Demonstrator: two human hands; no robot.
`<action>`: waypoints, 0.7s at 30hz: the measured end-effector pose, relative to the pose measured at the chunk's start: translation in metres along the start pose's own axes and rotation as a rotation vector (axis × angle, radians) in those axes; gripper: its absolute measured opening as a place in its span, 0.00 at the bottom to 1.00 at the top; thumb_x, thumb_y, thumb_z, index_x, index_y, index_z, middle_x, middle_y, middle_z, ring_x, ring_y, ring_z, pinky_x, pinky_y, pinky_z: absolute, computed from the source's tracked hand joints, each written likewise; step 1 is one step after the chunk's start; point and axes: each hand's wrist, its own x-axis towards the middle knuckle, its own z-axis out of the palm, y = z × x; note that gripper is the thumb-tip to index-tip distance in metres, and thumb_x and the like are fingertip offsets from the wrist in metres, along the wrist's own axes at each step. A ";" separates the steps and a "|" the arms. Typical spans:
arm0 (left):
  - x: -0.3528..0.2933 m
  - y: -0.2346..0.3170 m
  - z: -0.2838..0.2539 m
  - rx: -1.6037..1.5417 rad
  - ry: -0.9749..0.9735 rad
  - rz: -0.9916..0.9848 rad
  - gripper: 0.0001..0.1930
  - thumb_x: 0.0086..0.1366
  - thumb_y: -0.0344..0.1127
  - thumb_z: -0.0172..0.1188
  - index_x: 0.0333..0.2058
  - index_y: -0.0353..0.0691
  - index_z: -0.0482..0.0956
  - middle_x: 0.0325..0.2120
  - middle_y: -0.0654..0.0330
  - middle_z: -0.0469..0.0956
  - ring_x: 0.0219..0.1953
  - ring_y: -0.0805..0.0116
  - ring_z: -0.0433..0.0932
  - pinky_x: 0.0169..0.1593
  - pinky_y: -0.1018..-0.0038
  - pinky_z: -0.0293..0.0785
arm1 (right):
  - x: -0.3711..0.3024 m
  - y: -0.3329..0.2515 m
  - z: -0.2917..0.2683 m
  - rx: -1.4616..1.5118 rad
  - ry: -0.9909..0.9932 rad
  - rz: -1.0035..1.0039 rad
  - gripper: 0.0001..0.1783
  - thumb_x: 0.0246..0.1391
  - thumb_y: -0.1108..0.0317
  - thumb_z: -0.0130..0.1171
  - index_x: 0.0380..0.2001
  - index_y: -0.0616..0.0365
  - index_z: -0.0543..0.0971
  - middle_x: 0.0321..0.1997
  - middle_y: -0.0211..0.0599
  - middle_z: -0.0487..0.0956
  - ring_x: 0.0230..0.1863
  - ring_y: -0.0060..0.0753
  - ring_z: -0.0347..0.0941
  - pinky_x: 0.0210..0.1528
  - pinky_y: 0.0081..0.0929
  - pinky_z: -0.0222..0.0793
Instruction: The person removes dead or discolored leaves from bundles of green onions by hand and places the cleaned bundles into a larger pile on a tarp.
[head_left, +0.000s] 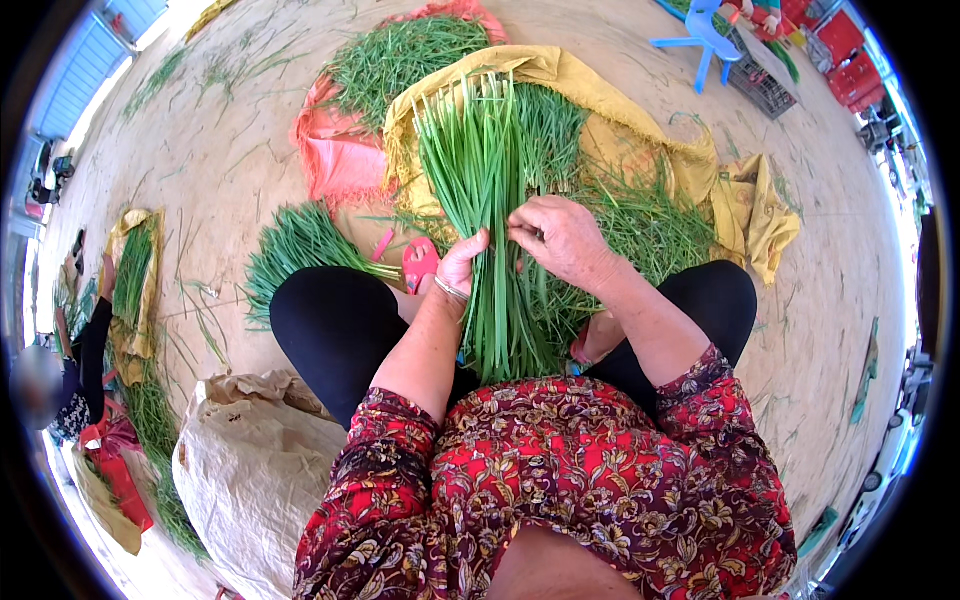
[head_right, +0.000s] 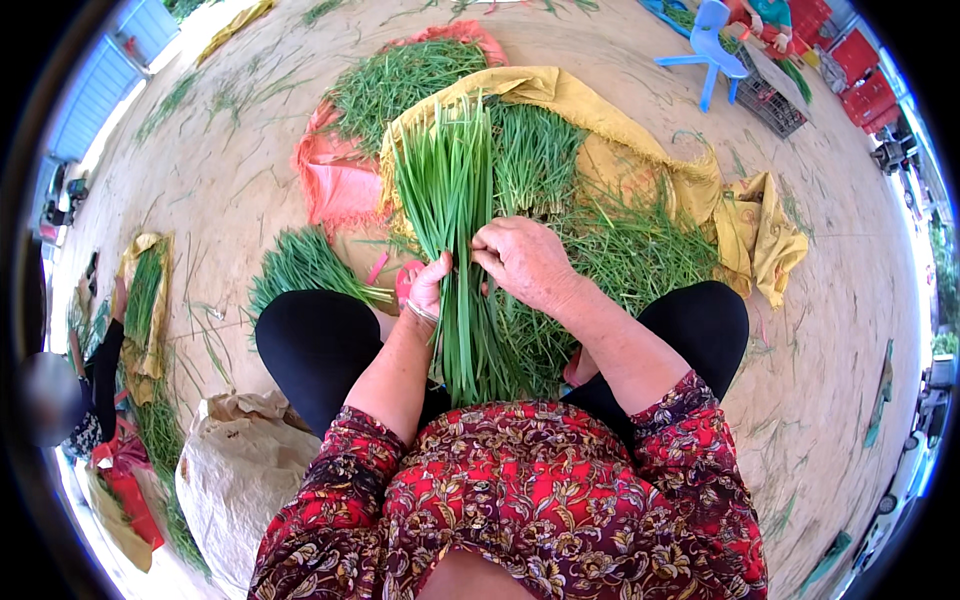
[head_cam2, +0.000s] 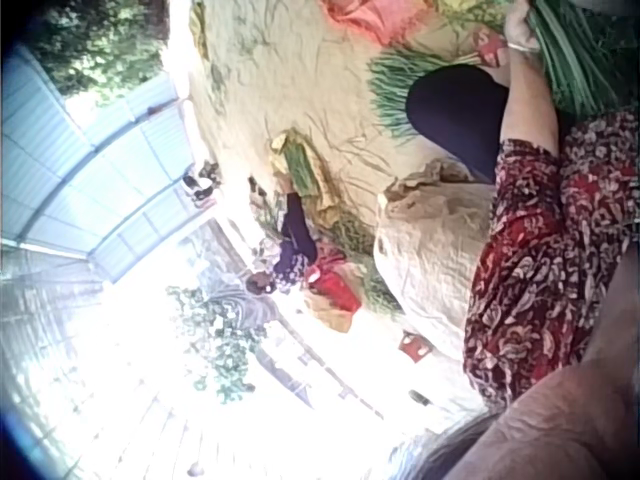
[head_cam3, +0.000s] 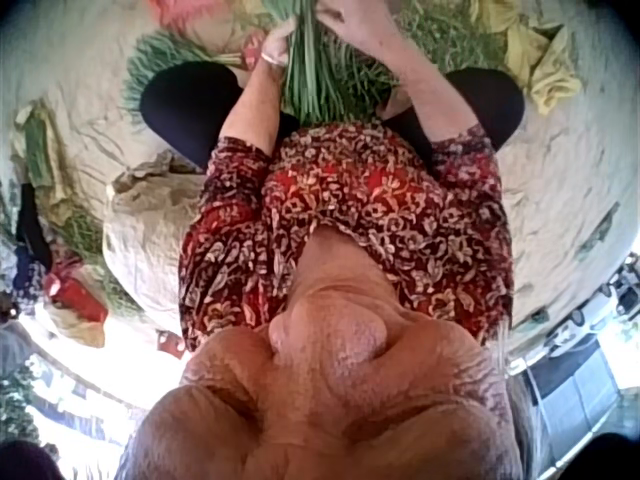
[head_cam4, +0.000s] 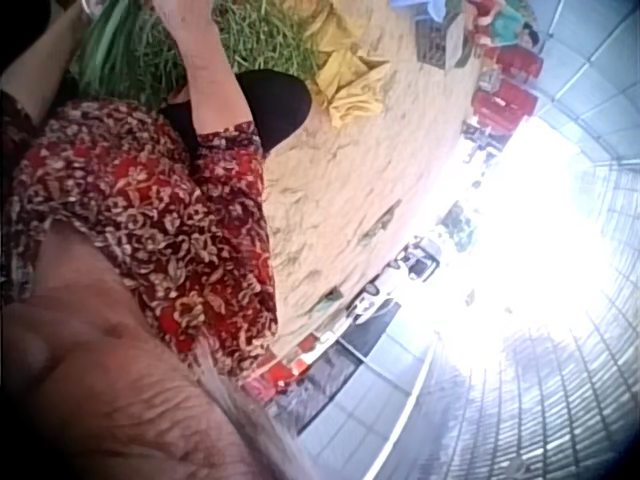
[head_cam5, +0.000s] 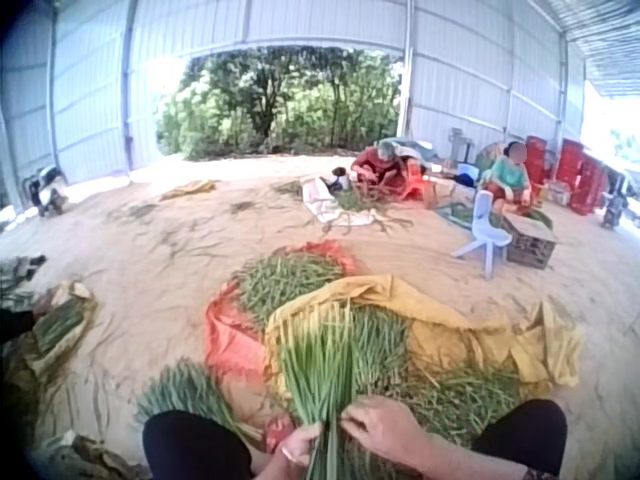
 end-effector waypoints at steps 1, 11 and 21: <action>0.000 0.000 -0.007 0.020 0.005 -0.012 0.34 0.54 0.52 0.70 0.54 0.37 0.73 0.46 0.54 0.79 0.41 0.55 0.81 0.47 0.58 0.80 | -0.001 0.005 0.002 0.075 -0.050 0.042 0.08 0.49 0.68 0.64 0.31 0.61 0.79 0.26 0.38 0.80 0.25 0.43 0.76 0.30 0.35 0.71; 0.003 0.015 0.024 -0.087 -0.208 0.029 0.45 0.54 0.44 0.71 0.66 0.38 0.57 0.66 0.41 0.55 0.58 0.55 0.72 0.52 0.63 0.79 | -0.006 -0.006 -0.094 1.282 -0.410 0.297 0.03 0.56 0.76 0.61 0.29 0.63 0.78 0.28 0.33 0.78 0.27 0.20 0.75 0.30 0.21 0.71; 0.005 0.018 0.023 -0.075 -0.116 0.075 0.41 0.54 0.37 0.69 0.64 0.34 0.60 0.61 0.43 0.65 0.53 0.56 0.76 0.50 0.64 0.80 | 0.000 -0.016 -0.115 1.464 -0.629 -0.139 0.12 0.49 0.72 0.65 0.18 0.65 0.74 0.17 0.37 0.76 0.19 0.27 0.70 0.21 0.23 0.64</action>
